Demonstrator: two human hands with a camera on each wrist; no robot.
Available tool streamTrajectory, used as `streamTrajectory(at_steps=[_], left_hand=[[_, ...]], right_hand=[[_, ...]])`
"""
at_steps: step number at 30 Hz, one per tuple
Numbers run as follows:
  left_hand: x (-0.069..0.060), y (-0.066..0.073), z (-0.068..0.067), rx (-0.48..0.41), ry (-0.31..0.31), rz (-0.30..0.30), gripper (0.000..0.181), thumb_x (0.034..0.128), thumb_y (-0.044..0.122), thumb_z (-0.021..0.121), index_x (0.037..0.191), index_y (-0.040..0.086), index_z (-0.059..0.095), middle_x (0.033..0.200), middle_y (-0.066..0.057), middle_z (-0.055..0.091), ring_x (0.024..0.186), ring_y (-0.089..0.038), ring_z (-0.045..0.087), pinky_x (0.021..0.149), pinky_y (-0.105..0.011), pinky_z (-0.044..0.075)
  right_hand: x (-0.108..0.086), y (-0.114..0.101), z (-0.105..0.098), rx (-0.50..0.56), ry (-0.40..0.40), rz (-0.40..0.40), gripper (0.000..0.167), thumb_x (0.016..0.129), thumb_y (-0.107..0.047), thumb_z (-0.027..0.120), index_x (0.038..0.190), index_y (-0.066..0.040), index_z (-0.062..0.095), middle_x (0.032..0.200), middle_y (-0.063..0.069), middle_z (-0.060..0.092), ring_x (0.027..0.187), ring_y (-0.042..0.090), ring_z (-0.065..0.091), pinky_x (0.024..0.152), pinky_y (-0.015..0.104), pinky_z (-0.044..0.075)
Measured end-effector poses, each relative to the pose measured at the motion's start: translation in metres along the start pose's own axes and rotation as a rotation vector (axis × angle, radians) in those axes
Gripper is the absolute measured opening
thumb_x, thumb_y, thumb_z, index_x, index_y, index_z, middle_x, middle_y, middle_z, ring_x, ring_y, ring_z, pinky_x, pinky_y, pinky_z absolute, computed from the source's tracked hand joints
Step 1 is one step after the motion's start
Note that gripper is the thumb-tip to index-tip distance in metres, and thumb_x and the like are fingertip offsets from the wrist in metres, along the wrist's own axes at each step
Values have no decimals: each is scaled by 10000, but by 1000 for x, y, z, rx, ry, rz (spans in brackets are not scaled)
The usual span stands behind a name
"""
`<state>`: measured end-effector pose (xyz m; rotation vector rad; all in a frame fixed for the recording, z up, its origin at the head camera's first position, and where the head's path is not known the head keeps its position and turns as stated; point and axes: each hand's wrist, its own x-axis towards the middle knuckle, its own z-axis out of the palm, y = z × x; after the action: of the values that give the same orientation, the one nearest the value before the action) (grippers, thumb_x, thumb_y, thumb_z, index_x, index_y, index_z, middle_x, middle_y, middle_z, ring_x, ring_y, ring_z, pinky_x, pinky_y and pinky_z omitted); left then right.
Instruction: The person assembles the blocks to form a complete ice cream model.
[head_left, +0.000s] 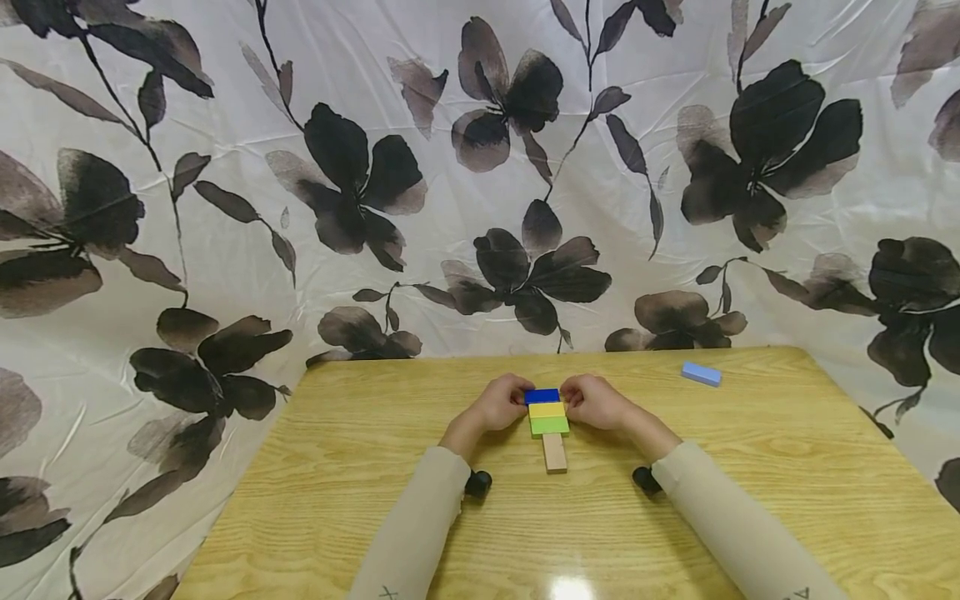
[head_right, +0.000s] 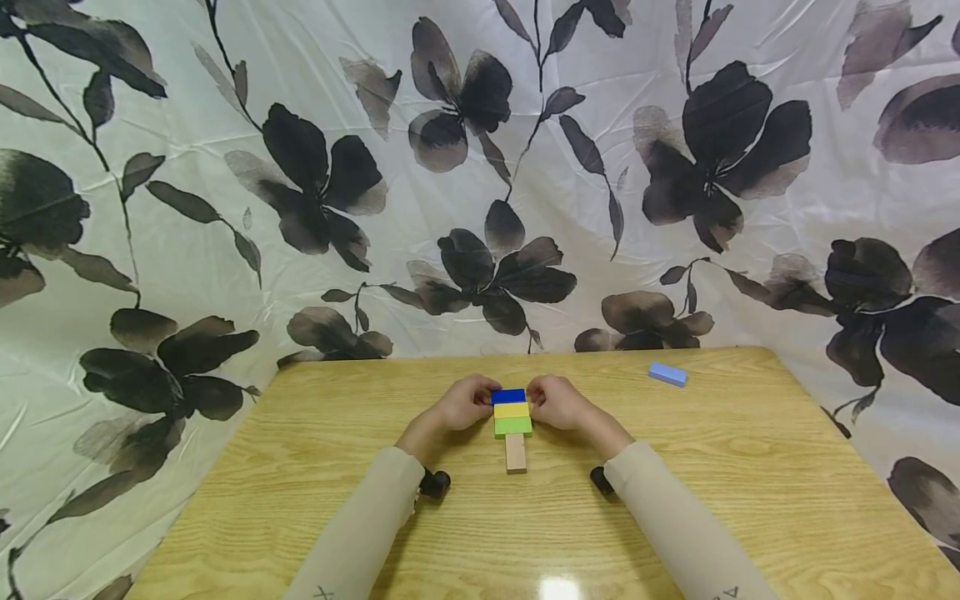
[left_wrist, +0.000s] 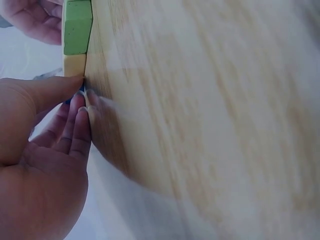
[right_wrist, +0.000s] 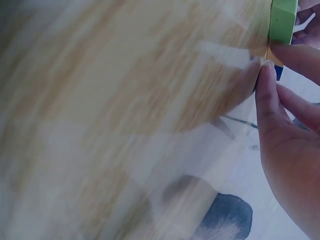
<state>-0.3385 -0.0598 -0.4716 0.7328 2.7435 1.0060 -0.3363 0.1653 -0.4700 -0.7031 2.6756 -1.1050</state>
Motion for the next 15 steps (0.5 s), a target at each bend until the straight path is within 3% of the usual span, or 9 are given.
streamTrajectory(at_steps=[5, 15], left_hand=[[1, -1, 1, -9, 4, 2, 360, 913, -82, 674, 1272, -86, 641, 1148, -204, 613, 969, -256, 618, 899, -388, 532], [1, -1, 2, -26, 7, -4, 355, 912, -86, 667, 1266, -83, 643, 1173, -203, 615, 967, -248, 606, 904, -371, 532]], right_hand=[[0, 0, 0, 15, -3, 12, 424, 863, 58, 666, 1265, 163, 583, 1022, 161, 652, 912, 240, 588, 802, 333, 499], [2, 4, 0, 25, -18, -12, 420, 864, 57, 659, 1262, 169, 581, 1016, 156, 655, 901, 222, 596, 807, 340, 513]])
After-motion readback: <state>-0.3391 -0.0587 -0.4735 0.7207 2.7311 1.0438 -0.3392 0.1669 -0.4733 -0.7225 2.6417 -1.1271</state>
